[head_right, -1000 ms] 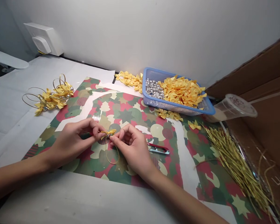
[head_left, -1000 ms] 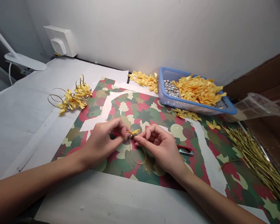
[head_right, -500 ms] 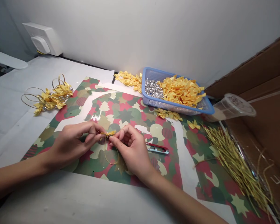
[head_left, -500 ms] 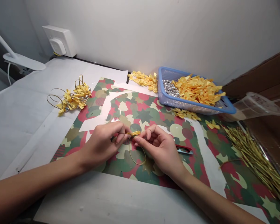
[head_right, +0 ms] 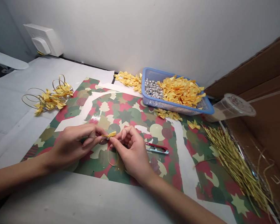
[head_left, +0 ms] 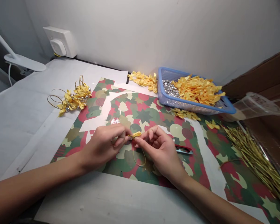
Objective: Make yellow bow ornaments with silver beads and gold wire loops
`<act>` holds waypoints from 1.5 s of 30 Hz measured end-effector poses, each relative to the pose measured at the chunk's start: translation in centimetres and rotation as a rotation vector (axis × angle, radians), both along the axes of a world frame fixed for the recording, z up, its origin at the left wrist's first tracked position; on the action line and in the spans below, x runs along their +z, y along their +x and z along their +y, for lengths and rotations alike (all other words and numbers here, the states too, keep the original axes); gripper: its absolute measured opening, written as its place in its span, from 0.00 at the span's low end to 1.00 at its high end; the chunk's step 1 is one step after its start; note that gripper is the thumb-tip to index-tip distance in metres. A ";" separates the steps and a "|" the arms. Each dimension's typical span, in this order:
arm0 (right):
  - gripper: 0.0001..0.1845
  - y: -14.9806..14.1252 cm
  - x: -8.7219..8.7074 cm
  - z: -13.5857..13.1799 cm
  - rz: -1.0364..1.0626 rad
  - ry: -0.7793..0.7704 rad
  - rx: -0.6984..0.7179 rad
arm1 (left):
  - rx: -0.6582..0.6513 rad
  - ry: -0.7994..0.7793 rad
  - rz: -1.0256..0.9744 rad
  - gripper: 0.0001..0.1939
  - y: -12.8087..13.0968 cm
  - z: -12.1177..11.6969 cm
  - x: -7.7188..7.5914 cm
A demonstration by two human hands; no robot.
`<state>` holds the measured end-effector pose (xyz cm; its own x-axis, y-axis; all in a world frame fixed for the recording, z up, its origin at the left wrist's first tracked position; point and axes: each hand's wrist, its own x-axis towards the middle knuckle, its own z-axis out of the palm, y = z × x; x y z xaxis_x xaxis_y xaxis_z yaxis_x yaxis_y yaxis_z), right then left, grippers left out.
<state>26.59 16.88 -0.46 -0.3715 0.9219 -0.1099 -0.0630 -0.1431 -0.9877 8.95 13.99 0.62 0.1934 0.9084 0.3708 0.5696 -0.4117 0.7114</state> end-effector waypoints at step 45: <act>0.16 1.2 -0.8 -1.4 -0.188 0.902 0.006 | -0.240 0.743 0.227 0.12 -1.6 -1.2 0.1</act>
<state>27.82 15.50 -1.25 -0.4250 0.6857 0.5909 0.1079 0.6865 -0.7191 7.35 12.78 0.76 0.4948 0.3644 0.7889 0.5035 -0.8601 0.0816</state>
